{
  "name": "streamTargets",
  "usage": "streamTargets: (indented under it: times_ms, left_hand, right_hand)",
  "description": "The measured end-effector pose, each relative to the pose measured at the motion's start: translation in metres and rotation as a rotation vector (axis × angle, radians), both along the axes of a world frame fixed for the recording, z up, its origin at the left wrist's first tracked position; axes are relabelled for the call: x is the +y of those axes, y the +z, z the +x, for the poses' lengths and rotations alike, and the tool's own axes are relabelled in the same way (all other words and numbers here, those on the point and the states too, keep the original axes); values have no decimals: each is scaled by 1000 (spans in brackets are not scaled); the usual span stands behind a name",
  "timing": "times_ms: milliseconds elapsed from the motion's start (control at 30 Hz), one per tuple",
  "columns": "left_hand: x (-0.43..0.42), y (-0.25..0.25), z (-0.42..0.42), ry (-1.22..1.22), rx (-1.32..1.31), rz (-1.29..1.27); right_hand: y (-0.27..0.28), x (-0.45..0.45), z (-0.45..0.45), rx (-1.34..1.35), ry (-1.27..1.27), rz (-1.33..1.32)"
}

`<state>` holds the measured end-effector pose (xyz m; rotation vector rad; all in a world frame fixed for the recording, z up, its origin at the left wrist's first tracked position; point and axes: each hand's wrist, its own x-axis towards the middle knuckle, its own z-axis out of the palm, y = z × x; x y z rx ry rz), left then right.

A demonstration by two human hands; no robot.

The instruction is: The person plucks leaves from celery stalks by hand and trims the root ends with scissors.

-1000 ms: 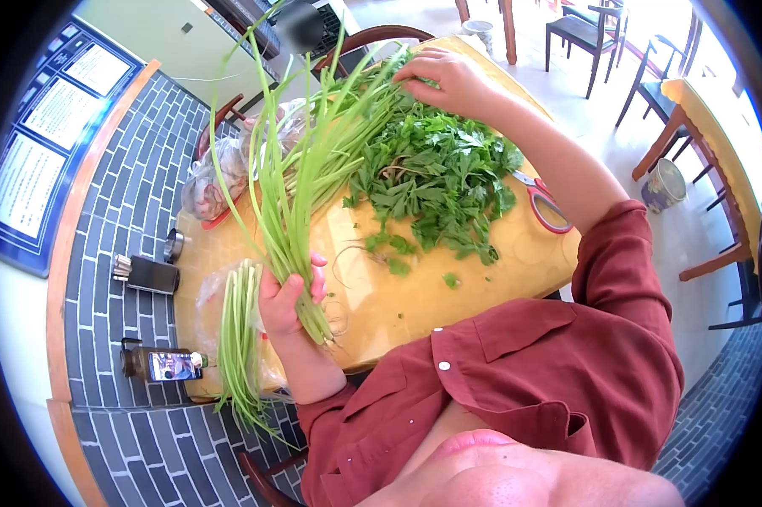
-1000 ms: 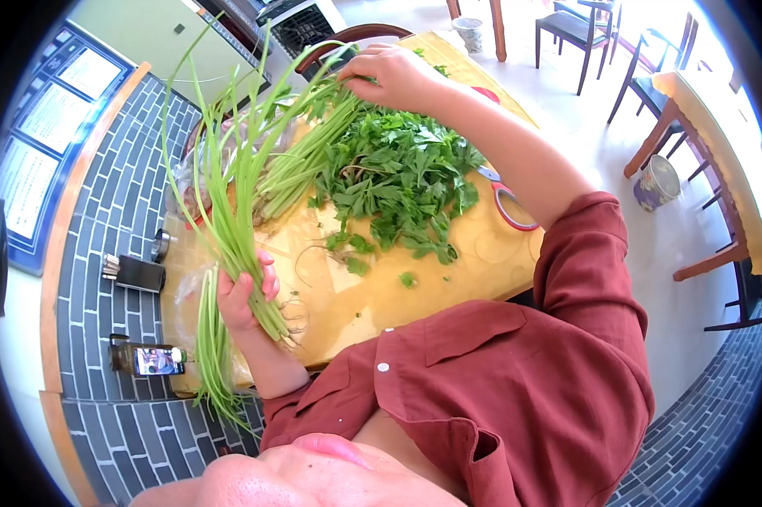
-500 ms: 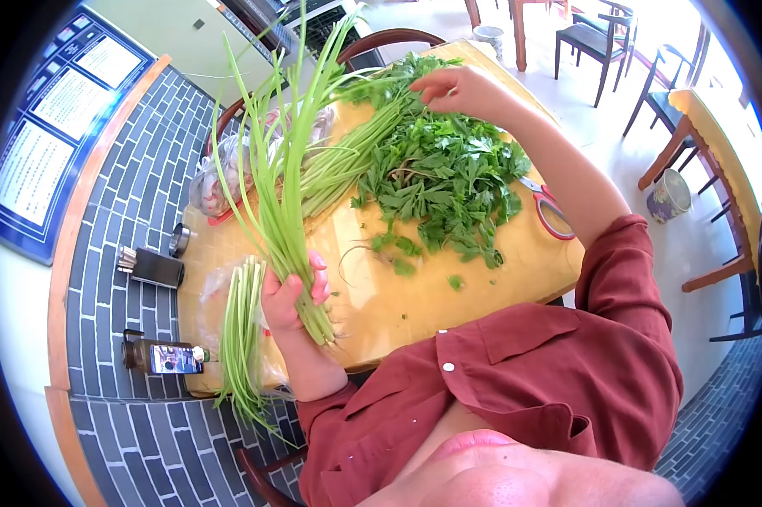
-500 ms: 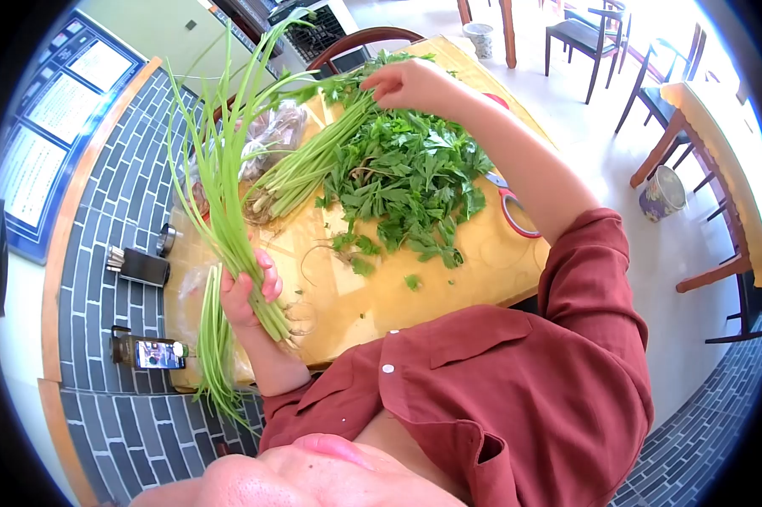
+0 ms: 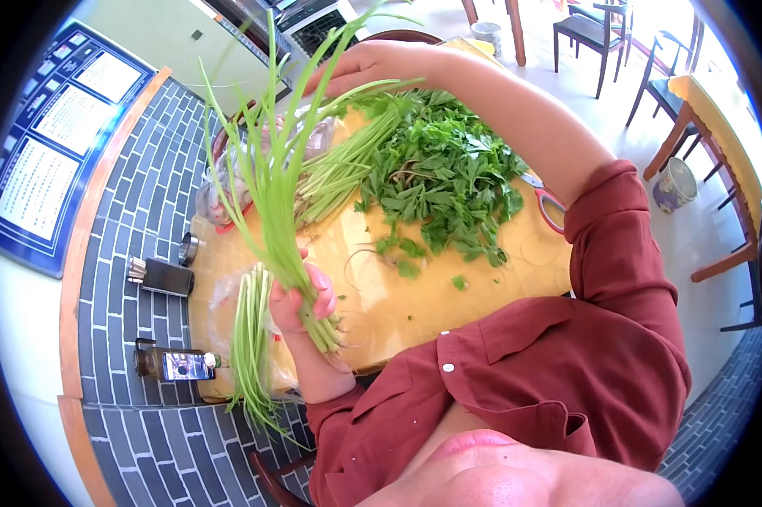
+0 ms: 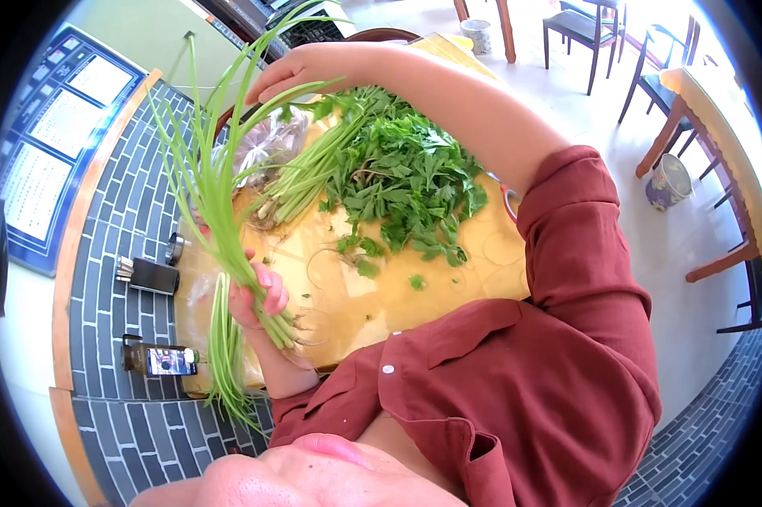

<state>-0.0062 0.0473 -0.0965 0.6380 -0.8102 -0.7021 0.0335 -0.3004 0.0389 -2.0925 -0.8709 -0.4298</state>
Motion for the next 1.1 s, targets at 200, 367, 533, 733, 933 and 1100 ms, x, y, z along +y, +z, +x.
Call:
streamTargets:
  times_ms: [200,367,533,733,933,1100]
  left_hand:
    - [4,5,-6,116,-39,253]
    - [-3,18,-21,90,-30,194]
    - [-7,23,-19,-57,-173,255]
    - [-1,39,-31,-113,-266,389]
    - [4,53,-42,-122,-309,522]
    - [6,54,-49,-101,-309,551]
  right_hand:
    - [-5,-13,9,89,232,-218]
    - [-19,-42,0,308,331,-142]
    - [-22,-70,-35,583,135,35]
    - [1,-60,-70,518,-4,-281]
    - [-15,-49,-88,112,-51,-588]
    - [-17,-42,-86,-255,25,-638]
